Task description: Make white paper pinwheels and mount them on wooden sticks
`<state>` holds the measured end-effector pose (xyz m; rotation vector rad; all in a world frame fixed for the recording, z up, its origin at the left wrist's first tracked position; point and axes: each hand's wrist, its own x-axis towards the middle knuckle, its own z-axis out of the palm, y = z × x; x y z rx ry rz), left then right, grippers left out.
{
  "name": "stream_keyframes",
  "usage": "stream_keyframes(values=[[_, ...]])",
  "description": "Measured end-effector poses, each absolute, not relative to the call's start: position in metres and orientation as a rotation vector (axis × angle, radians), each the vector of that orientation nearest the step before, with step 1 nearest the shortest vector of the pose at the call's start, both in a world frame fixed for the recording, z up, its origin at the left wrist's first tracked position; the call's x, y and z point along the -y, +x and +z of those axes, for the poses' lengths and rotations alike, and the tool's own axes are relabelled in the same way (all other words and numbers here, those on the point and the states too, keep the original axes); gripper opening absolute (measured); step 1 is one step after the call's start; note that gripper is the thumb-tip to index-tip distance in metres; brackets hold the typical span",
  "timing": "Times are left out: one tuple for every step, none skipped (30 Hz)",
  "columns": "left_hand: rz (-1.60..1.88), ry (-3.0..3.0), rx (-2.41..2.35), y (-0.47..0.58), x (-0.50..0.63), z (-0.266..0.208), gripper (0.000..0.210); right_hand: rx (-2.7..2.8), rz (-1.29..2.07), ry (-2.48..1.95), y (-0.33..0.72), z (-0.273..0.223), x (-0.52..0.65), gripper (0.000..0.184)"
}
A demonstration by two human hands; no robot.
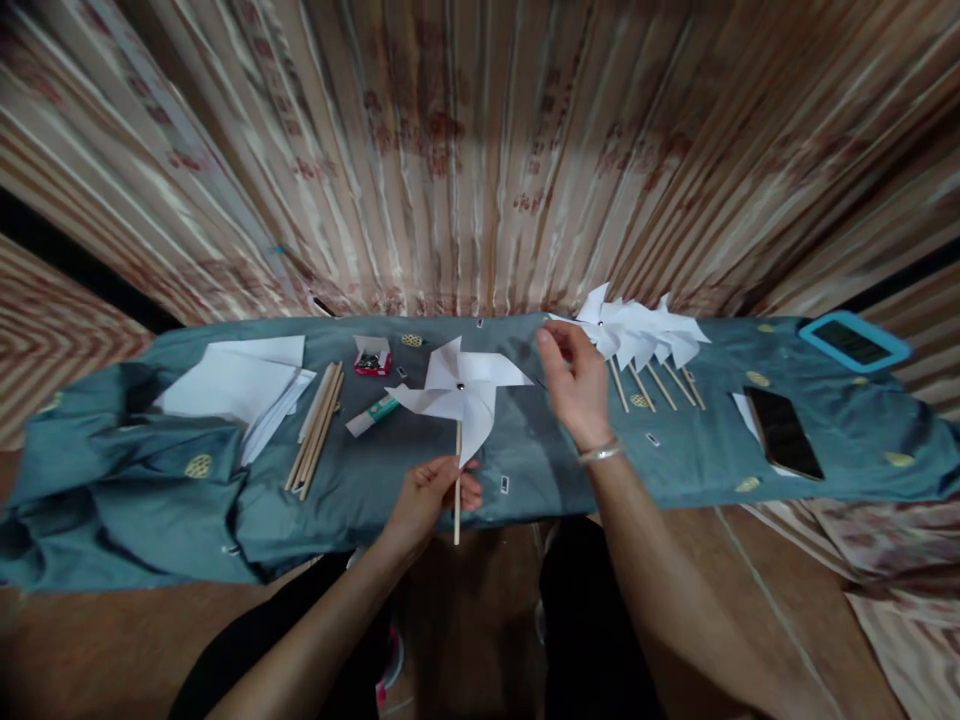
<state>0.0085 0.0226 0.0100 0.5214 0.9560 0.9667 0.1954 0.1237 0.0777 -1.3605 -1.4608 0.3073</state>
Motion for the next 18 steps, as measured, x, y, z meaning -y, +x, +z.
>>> stream_keyframes(values=[[0.997,0.535,-0.967,0.009,-0.029,0.01,0.057,1.384,0.308,-1.337,0.196,0.072,-0.115,0.042],[1.024,0.545,-0.979,0.01,-0.034,0.011,0.056,1.326,0.332,-1.334,0.195,0.065,-0.108,0.041],[1.045,0.552,-0.991,0.011,-0.039,0.011,0.055,1.268,0.38,-1.333,0.193,0.058,-0.101,0.04],[1.062,0.555,-1.002,0.012,-0.043,0.011,0.054,1.212,0.467,-1.334,0.191,0.049,-0.096,0.038],[1.074,0.557,-1.01,0.013,-0.047,0.011,0.054,1.133,0.574,-1.323,0.188,0.041,-0.091,0.037],[1.082,0.56,-1.014,0.014,-0.05,0.011,0.054,1.062,0.72,-1.309,0.185,0.033,-0.088,0.036],[1.088,0.564,-1.016,0.016,-0.053,0.011,0.054,0.991,0.877,-1.289,0.183,0.026,-0.085,0.036],[1.094,0.569,-1.018,0.017,-0.056,0.011,0.053,0.964,1.009,-1.286,0.18,0.021,-0.083,0.038],[1.104,0.573,-1.022,0.018,-0.06,0.011,0.053,0.99,1.122,-1.288,0.178,0.018,-0.082,0.039],[1.118,0.574,-1.028,0.018,-0.063,0.011,0.052,1.064,1.229,-1.285,0.177,0.016,-0.081,0.041],[1.138,0.575,-1.036,0.019,-0.066,0.01,0.05,1.162,1.333,-1.272,0.175,0.016,-0.079,0.044],[1.162,0.576,-1.047,0.019,-0.069,0.01,0.047,1.263,1.427,-1.254,0.174,0.017,-0.078,0.046],[1.188,0.579,-1.06,0.02,-0.072,0.009,0.045,1.356,1.508,-1.234,0.173,0.018,-0.077,0.048],[1.212,0.582,-1.075,0.02,-0.075,0.009,0.042,1.429,1.571,-1.215,0.172,0.019,-0.076,0.048],[1.232,0.586,-1.092,0.021,-0.078,0.008,0.04,1.479,1.616,-1.201,0.171,0.02,-0.075,0.047],[1.247,0.591,-1.109,0.022,-0.08,0.008,0.038,1.511,1.644,-1.189,0.17,0.019,-0.074,0.044],[1.256,0.597,-1.124,0.023,-0.081,0.008,0.037,1.532,1.66,-1.18,0.168,0.018,-0.073,0.04],[1.259,0.604,-1.138,0.024,-0.083,0.008,0.036,1.544,1.667,-1.174,0.167,0.016,-0.073,0.037]])
